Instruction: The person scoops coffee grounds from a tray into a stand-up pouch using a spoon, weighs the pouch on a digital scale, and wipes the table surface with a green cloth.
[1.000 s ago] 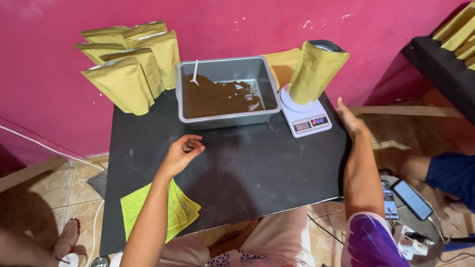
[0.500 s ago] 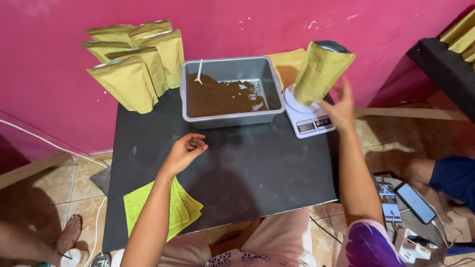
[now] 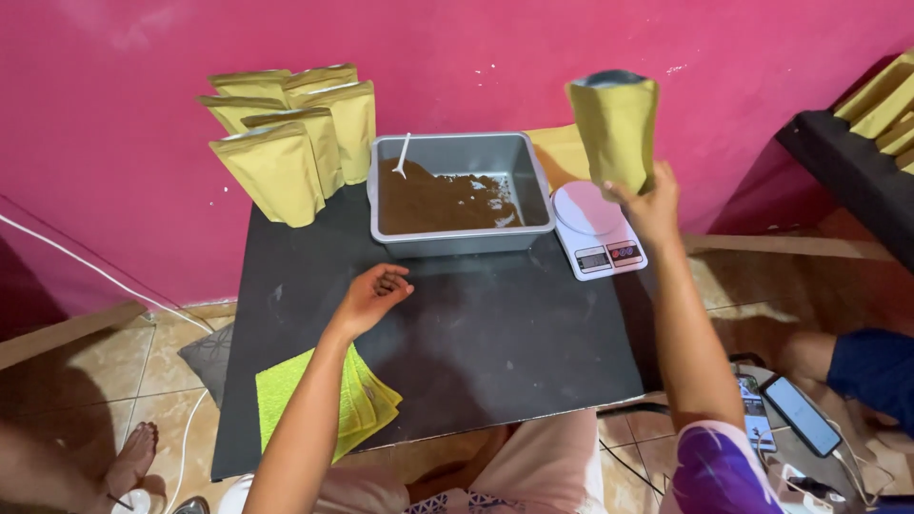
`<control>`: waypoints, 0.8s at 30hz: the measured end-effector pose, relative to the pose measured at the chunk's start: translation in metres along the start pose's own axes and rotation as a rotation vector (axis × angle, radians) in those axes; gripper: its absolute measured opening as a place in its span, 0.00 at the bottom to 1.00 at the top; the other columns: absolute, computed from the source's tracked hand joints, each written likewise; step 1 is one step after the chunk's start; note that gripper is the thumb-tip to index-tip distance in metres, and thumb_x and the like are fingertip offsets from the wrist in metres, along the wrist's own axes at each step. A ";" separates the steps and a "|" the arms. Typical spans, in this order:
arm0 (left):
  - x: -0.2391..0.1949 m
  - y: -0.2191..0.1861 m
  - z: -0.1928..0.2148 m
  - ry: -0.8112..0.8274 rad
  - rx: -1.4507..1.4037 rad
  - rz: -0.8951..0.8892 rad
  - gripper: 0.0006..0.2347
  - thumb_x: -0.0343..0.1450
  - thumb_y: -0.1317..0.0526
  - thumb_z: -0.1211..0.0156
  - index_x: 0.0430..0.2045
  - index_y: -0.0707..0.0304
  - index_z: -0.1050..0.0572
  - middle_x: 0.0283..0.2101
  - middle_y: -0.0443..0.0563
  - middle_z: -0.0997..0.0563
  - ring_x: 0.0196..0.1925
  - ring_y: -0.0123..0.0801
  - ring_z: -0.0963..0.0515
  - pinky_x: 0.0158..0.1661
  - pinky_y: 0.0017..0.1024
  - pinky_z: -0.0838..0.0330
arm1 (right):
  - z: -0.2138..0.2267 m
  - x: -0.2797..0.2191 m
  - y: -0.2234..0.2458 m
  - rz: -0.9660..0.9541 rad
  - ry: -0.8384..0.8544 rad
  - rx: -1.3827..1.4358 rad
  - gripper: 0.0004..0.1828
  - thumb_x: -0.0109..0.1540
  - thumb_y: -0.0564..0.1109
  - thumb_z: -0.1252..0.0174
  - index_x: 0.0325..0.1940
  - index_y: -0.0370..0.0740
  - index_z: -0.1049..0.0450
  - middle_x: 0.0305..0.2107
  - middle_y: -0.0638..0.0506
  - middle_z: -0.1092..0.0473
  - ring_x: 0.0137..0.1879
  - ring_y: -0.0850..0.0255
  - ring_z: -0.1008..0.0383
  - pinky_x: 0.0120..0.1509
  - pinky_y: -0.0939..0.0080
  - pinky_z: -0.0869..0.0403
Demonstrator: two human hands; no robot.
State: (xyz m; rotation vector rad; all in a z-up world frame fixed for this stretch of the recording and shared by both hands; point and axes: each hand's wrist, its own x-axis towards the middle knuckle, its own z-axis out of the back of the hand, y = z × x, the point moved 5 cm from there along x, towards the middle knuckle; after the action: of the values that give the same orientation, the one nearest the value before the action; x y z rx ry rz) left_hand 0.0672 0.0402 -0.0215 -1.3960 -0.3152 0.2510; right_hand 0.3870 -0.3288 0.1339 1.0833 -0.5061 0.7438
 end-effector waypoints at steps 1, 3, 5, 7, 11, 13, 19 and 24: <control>0.000 0.001 0.000 0.001 -0.001 0.005 0.16 0.66 0.67 0.28 0.48 0.68 0.21 0.37 0.59 0.15 0.38 0.33 0.17 0.41 0.27 0.22 | 0.004 0.009 0.017 0.087 0.052 -0.073 0.27 0.52 0.39 0.19 0.49 0.30 0.24 0.40 0.38 0.32 0.49 0.38 0.27 0.58 0.47 0.30; 0.001 0.000 0.000 0.000 0.008 0.004 0.16 0.66 0.67 0.27 0.48 0.68 0.20 0.37 0.59 0.15 0.39 0.33 0.17 0.41 0.28 0.22 | 0.006 0.028 0.051 0.126 0.234 -0.203 0.28 0.51 0.43 0.20 0.53 0.36 0.22 0.43 0.38 0.29 0.53 0.37 0.26 0.59 0.45 0.30; 0.000 0.000 -0.001 -0.004 0.016 0.006 0.17 0.66 0.66 0.27 0.48 0.68 0.20 0.37 0.59 0.15 0.39 0.33 0.17 0.41 0.28 0.22 | -0.001 0.041 0.078 0.164 0.420 -0.333 0.30 0.50 0.46 0.22 0.56 0.41 0.21 0.45 0.38 0.27 0.56 0.36 0.26 0.61 0.43 0.30; -0.002 -0.003 0.000 -0.013 0.011 -0.011 0.16 0.66 0.65 0.27 0.47 0.66 0.20 0.37 0.57 0.15 0.39 0.32 0.17 0.42 0.27 0.22 | -0.020 0.044 0.093 0.136 0.755 -0.475 0.32 0.49 0.45 0.25 0.58 0.44 0.21 0.49 0.35 0.25 0.60 0.34 0.26 0.65 0.41 0.29; -0.010 -0.017 -0.001 -0.007 0.029 0.000 0.17 0.66 0.66 0.28 0.48 0.68 0.20 0.38 0.59 0.15 0.40 0.33 0.17 0.42 0.27 0.22 | -0.035 0.046 0.105 0.092 0.861 -0.611 0.32 0.51 0.54 0.27 0.58 0.49 0.22 0.53 0.39 0.25 0.61 0.36 0.26 0.65 0.42 0.28; -0.010 -0.019 -0.002 -0.007 0.024 -0.029 0.16 0.66 0.65 0.27 0.47 0.69 0.20 0.38 0.60 0.15 0.39 0.34 0.17 0.41 0.27 0.22 | -0.040 0.045 0.109 0.119 0.867 -0.641 0.31 0.52 0.52 0.29 0.60 0.49 0.24 0.54 0.38 0.27 0.63 0.37 0.27 0.67 0.42 0.28; -0.014 -0.022 -0.001 -0.021 0.049 -0.067 0.16 0.65 0.66 0.26 0.46 0.68 0.19 0.38 0.60 0.15 0.39 0.33 0.16 0.42 0.25 0.21 | -0.043 0.048 0.091 0.102 0.853 -0.646 0.32 0.52 0.52 0.30 0.61 0.51 0.25 0.53 0.38 0.27 0.62 0.37 0.27 0.67 0.42 0.28; -0.016 -0.025 -0.001 -0.020 0.067 -0.030 0.17 0.66 0.64 0.26 0.47 0.68 0.20 0.40 0.63 0.15 0.42 0.37 0.15 0.44 0.28 0.21 | -0.027 0.033 0.107 0.039 0.787 -0.502 0.31 0.52 0.49 0.30 0.60 0.48 0.23 0.50 0.36 0.26 0.59 0.33 0.26 0.65 0.39 0.28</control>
State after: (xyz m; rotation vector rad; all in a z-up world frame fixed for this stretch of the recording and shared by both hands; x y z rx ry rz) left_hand 0.0519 0.0295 0.0020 -1.3228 -0.3412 0.2493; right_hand 0.3281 -0.2653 0.2103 0.2624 -0.0219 0.9413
